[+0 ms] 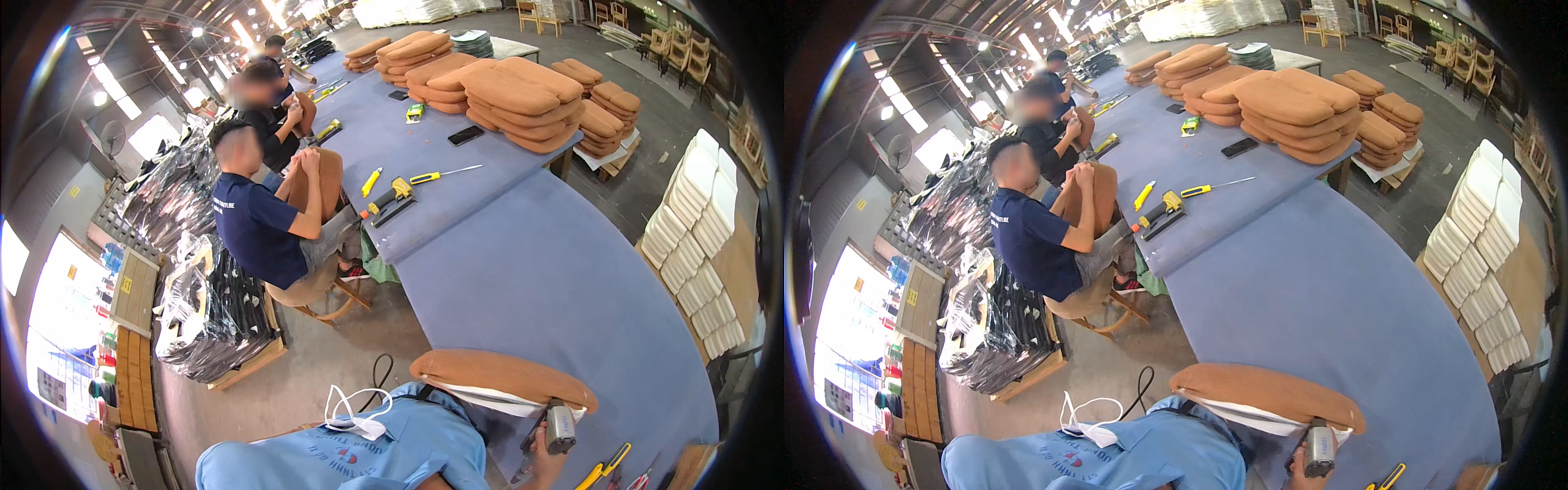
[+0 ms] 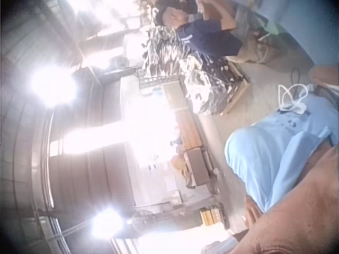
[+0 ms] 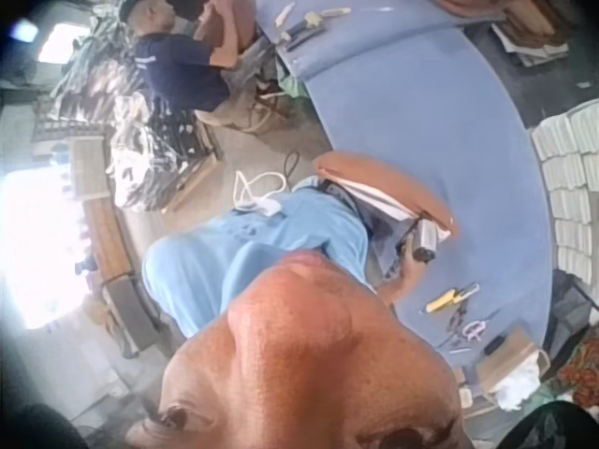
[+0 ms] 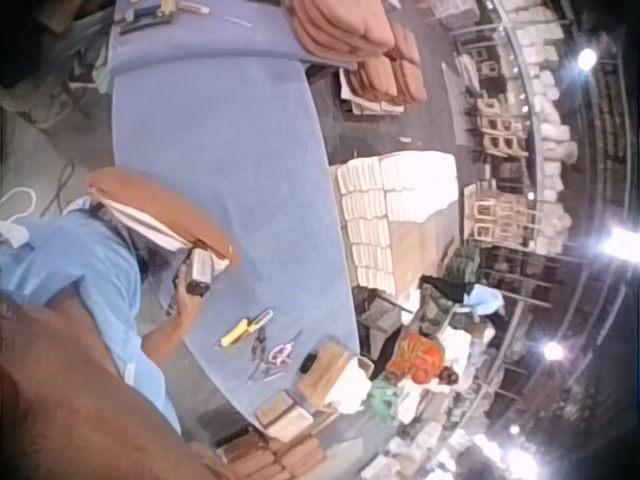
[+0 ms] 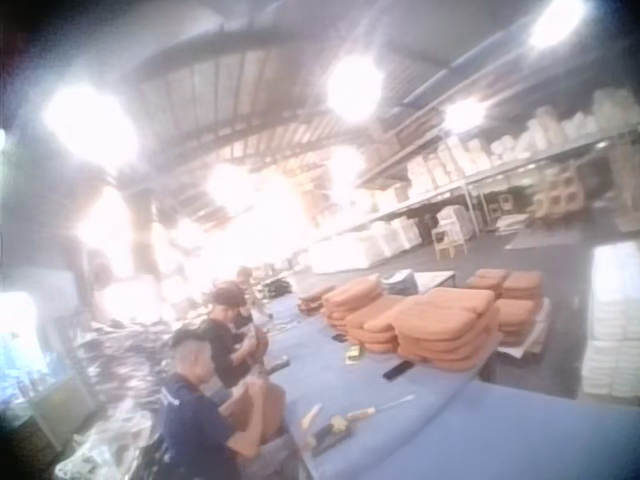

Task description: The person wraps a brown cushion with white fabric, folds the edges, and secures them using a staple gun. They trim excess fabric with a utility knife and repeat the process on multiple cushions, stacking finished units on the table.

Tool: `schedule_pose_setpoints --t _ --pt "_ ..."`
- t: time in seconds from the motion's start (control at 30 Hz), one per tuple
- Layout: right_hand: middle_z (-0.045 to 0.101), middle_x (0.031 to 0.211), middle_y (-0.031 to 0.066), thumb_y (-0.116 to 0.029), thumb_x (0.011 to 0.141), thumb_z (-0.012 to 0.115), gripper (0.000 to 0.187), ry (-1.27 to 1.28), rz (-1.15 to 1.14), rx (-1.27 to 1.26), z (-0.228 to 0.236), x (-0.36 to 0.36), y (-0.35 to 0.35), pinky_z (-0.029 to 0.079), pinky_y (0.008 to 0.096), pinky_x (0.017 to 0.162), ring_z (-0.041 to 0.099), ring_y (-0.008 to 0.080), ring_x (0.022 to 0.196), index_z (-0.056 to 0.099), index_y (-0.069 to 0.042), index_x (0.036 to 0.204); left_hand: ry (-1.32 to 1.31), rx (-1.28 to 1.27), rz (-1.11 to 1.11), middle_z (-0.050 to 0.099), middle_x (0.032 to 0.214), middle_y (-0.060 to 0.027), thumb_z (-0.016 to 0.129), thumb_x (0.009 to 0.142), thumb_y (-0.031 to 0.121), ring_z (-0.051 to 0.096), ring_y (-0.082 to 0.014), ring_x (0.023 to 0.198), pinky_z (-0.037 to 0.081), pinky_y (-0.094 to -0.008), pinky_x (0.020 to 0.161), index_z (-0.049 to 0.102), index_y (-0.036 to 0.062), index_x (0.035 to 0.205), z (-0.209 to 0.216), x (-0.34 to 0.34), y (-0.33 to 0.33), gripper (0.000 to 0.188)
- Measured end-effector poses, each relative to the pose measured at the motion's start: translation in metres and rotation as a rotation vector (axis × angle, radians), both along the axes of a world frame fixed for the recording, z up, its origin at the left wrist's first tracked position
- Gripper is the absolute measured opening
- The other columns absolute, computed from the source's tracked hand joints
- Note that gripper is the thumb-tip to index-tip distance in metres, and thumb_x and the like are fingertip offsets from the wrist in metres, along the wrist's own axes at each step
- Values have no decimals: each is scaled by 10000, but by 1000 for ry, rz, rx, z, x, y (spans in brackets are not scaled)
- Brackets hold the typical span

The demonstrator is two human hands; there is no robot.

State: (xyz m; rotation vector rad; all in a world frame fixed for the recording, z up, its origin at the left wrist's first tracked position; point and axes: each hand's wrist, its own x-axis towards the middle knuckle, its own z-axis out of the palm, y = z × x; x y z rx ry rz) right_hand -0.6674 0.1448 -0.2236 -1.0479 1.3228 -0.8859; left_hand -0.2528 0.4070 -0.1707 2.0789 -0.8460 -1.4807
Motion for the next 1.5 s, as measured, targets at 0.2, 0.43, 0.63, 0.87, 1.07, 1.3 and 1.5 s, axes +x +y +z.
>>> schedule_pose_setpoints --t 0.2,0.43,0.63,0.87,1.07,1.3,1.5 --pt "674 986 70 34 908 695 627 -118 181 -29 50 10 -14 486 240 542 575 101 646 463 -78 1480 -126 -160 -77 484 1553 -227 541 1086 294 475 -387 1431 482 -444 1105 578 93 1449 64 -52 4 417" --pt "671 999 72 74 886 689 701 -133 274 -45 50 -2 -21 517 244 557 600 107 673 448 -91 1523 -344 -448 -28 461 1574 -223 537 1087 297 453 -400 1446 483 -453 1106 586 93 1440 94 -95 -38 411" --pt "674 1006 71 73 869 710 701 -96 303 -47 55 -8 -23 516 240 556 608 107 687 483 -108 1507 -324 -475 123 473 1566 -217 532 1088 305 459 -399 1442 490 -449 1099 607 88 1415 85 -123 -58 399" --pt "708 1117 145 -1 790 785 657 -19 343 -136 30 -22 -14 543 338 803 665 214 897 578 -45 1412 -632 -11 -345 653 1339 -186 605 994 354 628 -367 1219 534 -476 995 692 67 1246 -75 -35 125 392" --pt "721 1201 178 -47 741 810 652 -13 347 -68 36 -31 -17 503 376 993 681 265 1089 623 -17 1365 -484 453 121 674 1311 -168 613 967 419 637 -368 1203 533 -466 977 711 108 1221 -73 -57 187 413" --pt "733 1180 164 -45 738 811 652 -58 402 -36 45 -33 -18 520 361 960 688 236 1053 629 -22 1363 -365 434 336 687 1288 -163 612 965 427 646 -368 1182 533 -460 969 719 122 1211 -89 -80 163 406" --pt "745 1143 175 -62 733 818 654 32 390 -26 52 -30 -20 529 366 944 707 253 1023 634 -35 1360 -336 458 300 698 1268 -159 612 963 434 654 -369 1165 534 -455 962 727 135 1203 -83 -58 159 400"
